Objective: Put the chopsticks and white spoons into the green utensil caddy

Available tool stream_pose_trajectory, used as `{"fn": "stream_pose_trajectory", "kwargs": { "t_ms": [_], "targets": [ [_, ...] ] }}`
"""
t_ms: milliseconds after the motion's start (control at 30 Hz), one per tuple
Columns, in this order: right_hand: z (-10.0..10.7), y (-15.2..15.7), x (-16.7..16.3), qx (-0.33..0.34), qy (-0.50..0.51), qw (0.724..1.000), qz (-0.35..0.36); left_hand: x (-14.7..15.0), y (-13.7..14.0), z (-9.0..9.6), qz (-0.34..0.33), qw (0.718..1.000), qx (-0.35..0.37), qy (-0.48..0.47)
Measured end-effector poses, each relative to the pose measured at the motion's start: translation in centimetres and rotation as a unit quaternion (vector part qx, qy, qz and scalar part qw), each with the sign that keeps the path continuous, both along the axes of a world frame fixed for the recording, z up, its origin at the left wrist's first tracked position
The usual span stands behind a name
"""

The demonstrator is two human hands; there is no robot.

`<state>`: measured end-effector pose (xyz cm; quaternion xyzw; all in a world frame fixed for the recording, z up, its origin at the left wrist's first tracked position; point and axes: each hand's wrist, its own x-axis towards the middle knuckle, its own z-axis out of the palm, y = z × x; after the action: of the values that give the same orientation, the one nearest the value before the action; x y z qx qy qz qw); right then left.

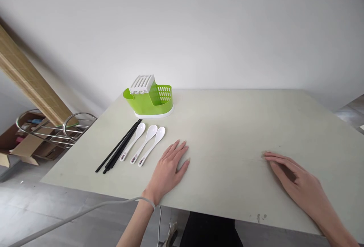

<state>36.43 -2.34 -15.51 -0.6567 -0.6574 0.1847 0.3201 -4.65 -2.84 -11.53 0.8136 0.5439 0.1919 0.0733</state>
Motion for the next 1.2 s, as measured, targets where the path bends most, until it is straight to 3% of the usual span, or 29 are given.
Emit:
{"fn": "stream_pose_trajectory", "kwargs": {
  "t_ms": [533,700,767,833,867,967,1033,1100,1200],
  "targets": [
    [-0.1,0.1,0.1,-0.007,0.004,1.0,0.003,0.0,0.2,0.0,0.004,1.0,0.001,0.013],
    [-0.6,0.2,0.3,-0.001,0.012,1.0,0.012,0.2,-0.6,0.2,-0.01,0.997,0.045,0.055],
    [-0.7,0.3,0.3,0.004,0.015,1.0,0.016,-0.4,-0.8,1.9,-0.061,0.991,0.076,0.089],
    [-0.7,0.3,0.3,0.006,0.018,1.0,0.02,-1.7,-0.4,4.9,-0.118,0.978,0.113,0.128],
    [-0.7,0.2,0.3,0.005,0.021,1.0,0.021,-2.7,0.1,6.8,-0.112,0.974,0.14,0.14],
    [-0.6,0.2,0.1,0.0,0.03,0.999,0.02,-6.1,2.8,12.2,-0.011,0.97,0.213,0.12],
    [-0.5,0.2,0.0,-0.006,0.036,0.999,0.022,-8.1,5.0,14.5,0.064,0.963,0.25,0.082],
    [-0.5,0.2,-0.1,-0.008,0.043,0.999,0.027,-9.8,6.6,15.1,0.129,0.956,0.258,0.048],
    [-0.4,0.2,-0.1,-0.011,0.049,0.998,0.034,-11.9,7.6,13.4,0.208,0.959,0.19,0.028]
  ]
}}
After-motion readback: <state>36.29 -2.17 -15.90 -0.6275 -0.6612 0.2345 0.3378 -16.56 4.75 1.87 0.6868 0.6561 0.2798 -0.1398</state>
